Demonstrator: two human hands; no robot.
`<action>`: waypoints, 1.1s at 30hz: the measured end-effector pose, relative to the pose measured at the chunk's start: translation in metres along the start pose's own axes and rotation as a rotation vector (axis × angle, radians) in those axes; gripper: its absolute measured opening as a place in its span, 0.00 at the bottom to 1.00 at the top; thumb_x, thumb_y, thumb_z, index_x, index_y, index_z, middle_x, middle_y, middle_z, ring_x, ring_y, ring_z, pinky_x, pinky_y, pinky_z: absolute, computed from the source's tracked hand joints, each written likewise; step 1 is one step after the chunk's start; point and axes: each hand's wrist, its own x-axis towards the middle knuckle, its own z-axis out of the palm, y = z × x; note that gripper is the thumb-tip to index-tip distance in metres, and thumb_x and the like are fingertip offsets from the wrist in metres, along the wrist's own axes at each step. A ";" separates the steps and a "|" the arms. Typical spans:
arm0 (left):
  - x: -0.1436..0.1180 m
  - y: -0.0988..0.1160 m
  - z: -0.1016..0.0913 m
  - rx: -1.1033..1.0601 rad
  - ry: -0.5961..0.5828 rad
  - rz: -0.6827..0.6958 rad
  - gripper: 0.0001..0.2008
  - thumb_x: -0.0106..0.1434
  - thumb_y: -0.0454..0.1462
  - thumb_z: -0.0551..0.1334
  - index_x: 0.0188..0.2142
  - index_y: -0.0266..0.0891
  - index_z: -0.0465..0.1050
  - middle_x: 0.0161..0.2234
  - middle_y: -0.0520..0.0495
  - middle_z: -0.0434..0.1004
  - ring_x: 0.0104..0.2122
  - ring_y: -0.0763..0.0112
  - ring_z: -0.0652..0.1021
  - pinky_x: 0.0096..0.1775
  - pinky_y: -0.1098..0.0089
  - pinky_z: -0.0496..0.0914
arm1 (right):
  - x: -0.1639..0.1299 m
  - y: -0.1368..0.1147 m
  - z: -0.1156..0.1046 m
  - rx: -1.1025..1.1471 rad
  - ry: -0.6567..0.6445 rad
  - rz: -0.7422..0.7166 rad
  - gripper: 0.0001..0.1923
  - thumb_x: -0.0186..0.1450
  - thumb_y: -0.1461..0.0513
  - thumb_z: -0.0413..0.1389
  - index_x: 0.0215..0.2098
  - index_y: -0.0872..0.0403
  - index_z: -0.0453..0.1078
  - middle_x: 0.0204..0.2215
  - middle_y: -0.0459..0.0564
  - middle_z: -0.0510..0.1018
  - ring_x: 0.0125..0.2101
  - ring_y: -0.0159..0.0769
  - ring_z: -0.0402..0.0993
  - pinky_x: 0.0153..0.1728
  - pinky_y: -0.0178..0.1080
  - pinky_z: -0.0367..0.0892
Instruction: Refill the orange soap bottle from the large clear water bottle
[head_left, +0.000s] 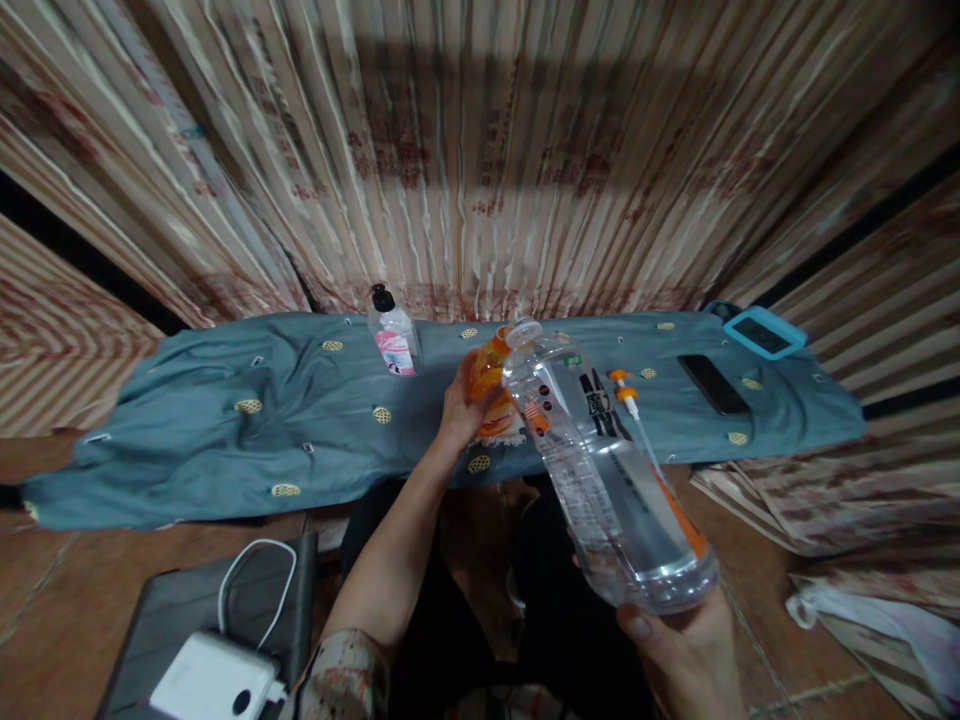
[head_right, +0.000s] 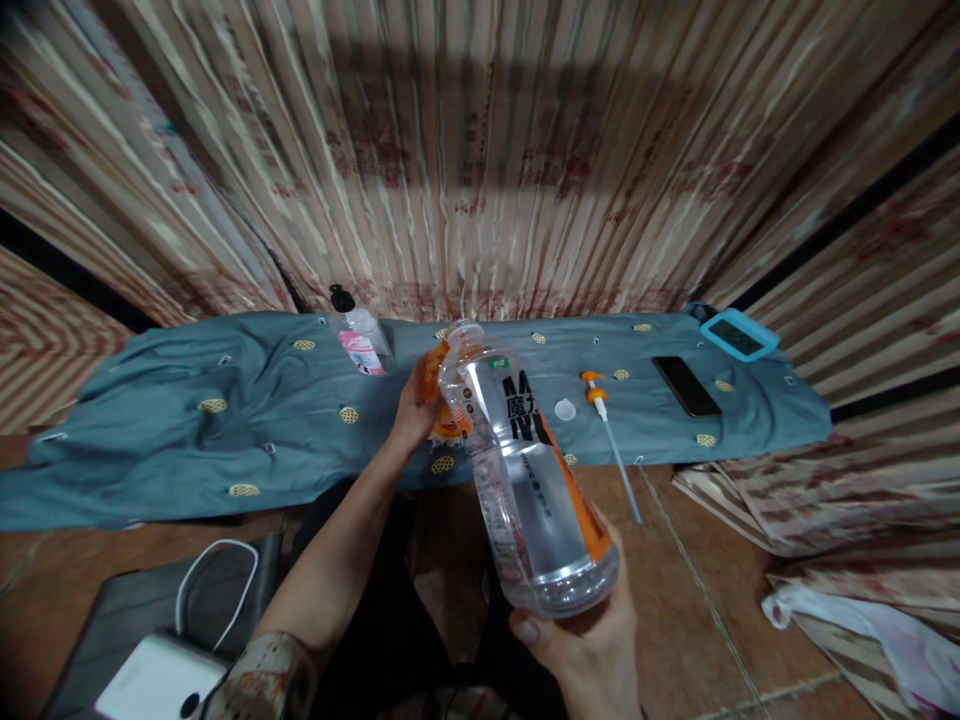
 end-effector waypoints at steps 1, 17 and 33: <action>0.000 0.000 0.000 -0.002 0.002 0.005 0.33 0.59 0.45 0.69 0.61 0.40 0.65 0.55 0.39 0.81 0.55 0.50 0.80 0.57 0.53 0.75 | 0.001 0.000 0.000 -0.002 0.011 -0.020 0.48 0.43 0.57 0.80 0.61 0.48 0.71 0.44 0.51 0.87 0.45 0.52 0.87 0.45 0.44 0.80; 0.000 -0.001 0.001 -0.024 0.004 0.022 0.31 0.59 0.46 0.70 0.60 0.41 0.67 0.54 0.40 0.82 0.55 0.51 0.81 0.58 0.53 0.75 | 0.000 -0.002 0.000 -0.112 0.004 -0.028 0.51 0.47 0.53 0.79 0.65 0.49 0.67 0.44 0.54 0.88 0.45 0.56 0.86 0.48 0.52 0.79; 0.000 -0.001 0.001 -0.005 0.007 0.002 0.31 0.59 0.44 0.70 0.60 0.41 0.67 0.54 0.40 0.81 0.55 0.51 0.80 0.57 0.52 0.75 | 0.001 0.000 -0.005 -0.123 0.017 -0.048 0.46 0.48 0.53 0.78 0.62 0.49 0.69 0.45 0.53 0.87 0.41 0.53 0.87 0.49 0.51 0.78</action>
